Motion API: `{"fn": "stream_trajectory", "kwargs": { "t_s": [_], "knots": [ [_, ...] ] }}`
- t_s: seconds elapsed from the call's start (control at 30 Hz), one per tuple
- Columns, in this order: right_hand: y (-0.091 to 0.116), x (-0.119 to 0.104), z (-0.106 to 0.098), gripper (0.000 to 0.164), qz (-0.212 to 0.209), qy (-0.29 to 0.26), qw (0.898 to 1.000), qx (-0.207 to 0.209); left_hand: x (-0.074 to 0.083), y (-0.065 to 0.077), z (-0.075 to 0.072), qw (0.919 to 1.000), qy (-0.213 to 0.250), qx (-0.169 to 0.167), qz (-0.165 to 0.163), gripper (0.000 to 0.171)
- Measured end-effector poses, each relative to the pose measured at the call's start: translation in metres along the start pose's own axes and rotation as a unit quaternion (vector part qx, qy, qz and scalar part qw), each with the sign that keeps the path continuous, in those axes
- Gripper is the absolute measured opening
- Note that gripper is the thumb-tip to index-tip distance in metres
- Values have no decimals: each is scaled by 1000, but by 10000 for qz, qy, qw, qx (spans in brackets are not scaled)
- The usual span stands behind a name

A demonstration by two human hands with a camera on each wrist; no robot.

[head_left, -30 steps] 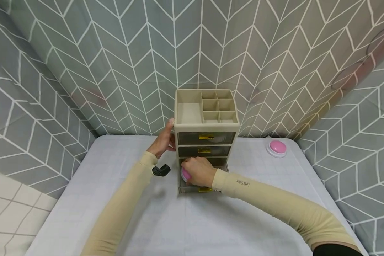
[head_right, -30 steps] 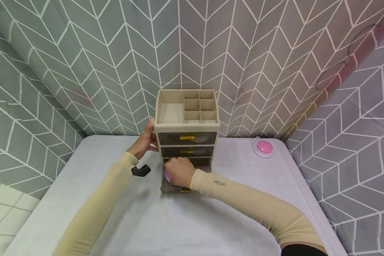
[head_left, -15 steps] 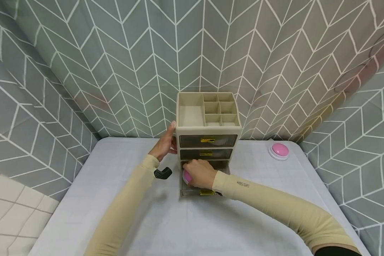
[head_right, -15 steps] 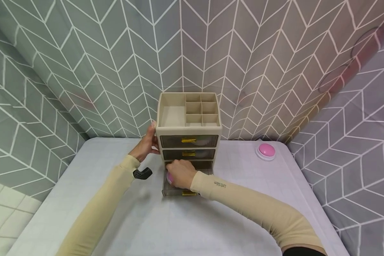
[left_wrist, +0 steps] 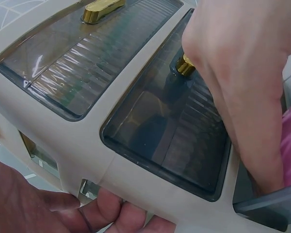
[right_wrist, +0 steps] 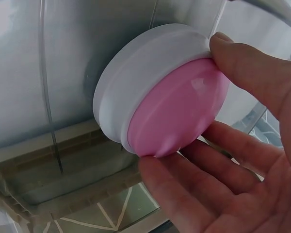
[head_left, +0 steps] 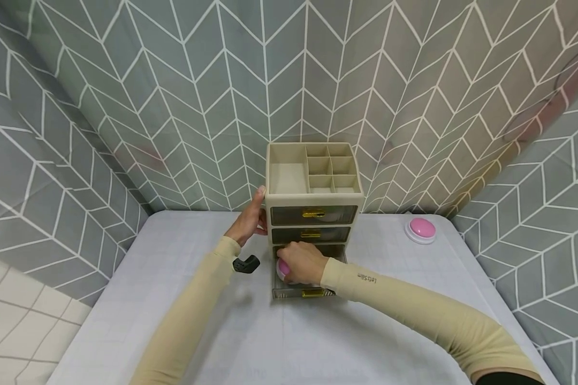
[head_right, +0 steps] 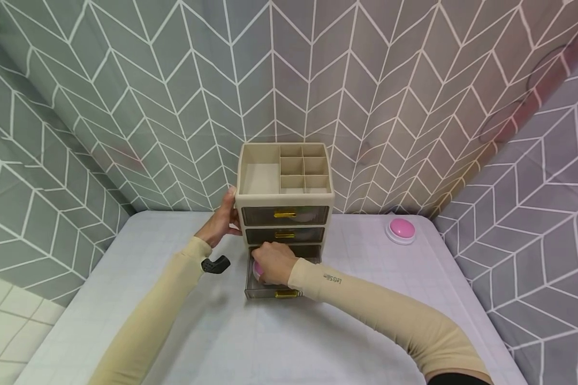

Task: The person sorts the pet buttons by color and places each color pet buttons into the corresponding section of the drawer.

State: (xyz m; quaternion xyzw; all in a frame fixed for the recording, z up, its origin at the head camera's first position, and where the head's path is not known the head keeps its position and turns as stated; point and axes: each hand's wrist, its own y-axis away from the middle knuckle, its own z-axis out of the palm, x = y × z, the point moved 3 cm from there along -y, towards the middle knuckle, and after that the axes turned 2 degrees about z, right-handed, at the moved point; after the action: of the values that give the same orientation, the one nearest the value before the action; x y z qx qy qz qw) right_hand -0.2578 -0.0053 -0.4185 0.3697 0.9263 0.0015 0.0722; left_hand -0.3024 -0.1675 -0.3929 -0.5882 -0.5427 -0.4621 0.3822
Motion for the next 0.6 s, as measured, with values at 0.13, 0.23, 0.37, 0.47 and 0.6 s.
{"fn": "stream_trajectory", "kwargs": {
  "t_s": [0.13,0.23,0.37,0.47,0.6],
  "knots": [
    [1,0,0,38,-22,21,10000,-31,0,1,1,9999,96,-37,-32,87],
    [1,0,2,38,-34,52,10000,-49,0,2,1,9999,130,-44,-35,86],
    [0,1,2,39,-48,81,9999,-41,0,0,1,9999,125,-29,40,88],
    [1,2,1,40,-53,33,10000,-63,0,-1,1,9999,111,-24,103,89],
    [3,4,-1,39,-63,-134,9997,-172,-1,0,1,9999,111,-35,113,87]
  ]
}}
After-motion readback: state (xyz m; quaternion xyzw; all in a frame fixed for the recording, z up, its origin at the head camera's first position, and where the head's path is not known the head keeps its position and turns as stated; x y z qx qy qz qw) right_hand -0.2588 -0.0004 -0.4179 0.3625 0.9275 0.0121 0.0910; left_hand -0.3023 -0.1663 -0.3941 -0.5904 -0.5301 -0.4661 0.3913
